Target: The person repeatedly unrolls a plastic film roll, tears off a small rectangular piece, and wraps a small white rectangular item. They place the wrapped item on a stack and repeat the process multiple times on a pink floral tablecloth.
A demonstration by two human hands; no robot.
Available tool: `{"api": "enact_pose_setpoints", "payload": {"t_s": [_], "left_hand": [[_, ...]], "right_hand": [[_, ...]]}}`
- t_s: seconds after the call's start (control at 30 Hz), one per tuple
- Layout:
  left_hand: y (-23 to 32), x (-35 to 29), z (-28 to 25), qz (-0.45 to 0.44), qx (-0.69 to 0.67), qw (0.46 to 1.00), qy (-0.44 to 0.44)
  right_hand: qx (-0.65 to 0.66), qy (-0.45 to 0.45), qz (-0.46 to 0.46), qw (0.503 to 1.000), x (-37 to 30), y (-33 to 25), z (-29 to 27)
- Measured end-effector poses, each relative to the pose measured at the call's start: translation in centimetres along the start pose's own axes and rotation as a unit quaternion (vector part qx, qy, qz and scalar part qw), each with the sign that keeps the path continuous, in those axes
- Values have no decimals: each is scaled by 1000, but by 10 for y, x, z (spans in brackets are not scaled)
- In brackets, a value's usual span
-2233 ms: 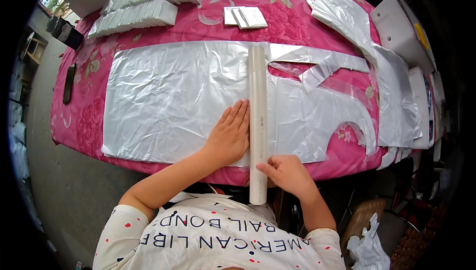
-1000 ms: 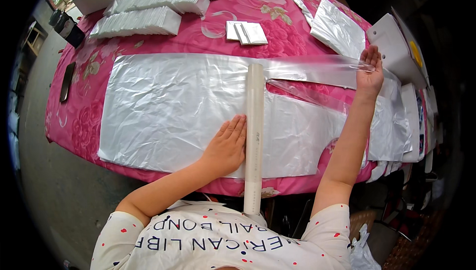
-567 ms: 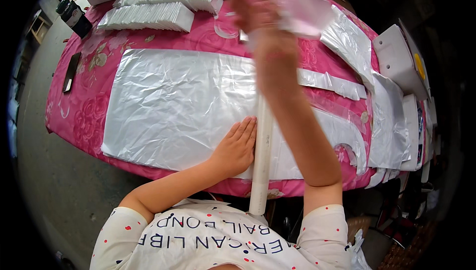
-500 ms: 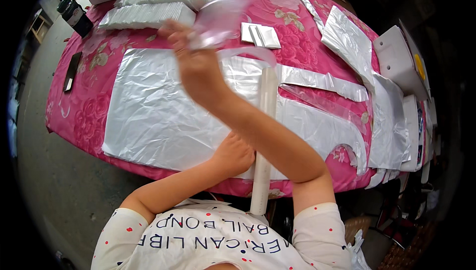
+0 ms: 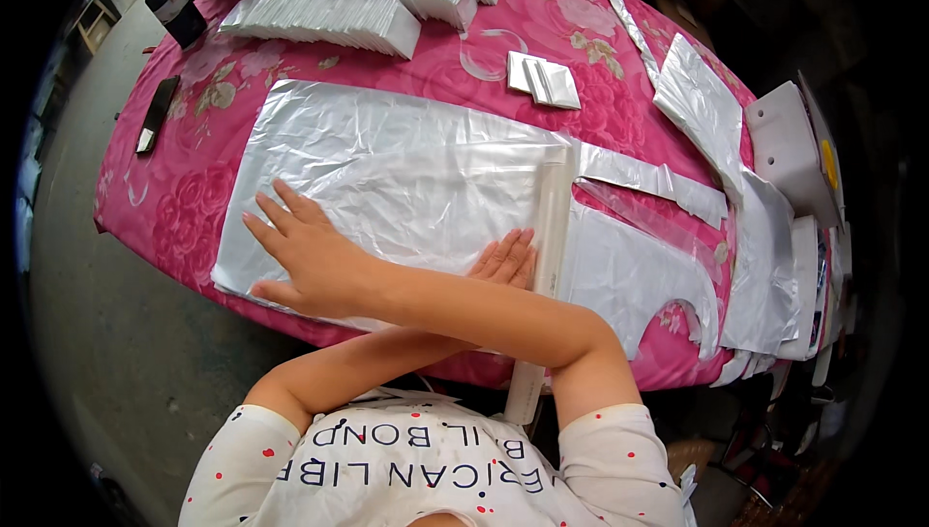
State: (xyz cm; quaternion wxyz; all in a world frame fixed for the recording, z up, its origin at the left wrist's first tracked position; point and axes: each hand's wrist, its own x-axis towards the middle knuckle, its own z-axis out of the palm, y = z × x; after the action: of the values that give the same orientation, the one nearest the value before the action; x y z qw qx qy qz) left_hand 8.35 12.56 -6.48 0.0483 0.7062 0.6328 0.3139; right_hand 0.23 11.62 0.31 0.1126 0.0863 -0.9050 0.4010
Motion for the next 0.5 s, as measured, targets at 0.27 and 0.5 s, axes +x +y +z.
{"api": "enact_pose_setpoints", "payload": {"t_s": [0.27, 0.5], "left_hand": [[-64, 83, -37, -248, -529, 805, 104], [-71, 116, -17, -425, -732, 532, -20]], "right_hand": [[-173, 232, 123, 949, -191, 16, -114], [-156, 188, 200, 949, -254, 29, -103]]}}
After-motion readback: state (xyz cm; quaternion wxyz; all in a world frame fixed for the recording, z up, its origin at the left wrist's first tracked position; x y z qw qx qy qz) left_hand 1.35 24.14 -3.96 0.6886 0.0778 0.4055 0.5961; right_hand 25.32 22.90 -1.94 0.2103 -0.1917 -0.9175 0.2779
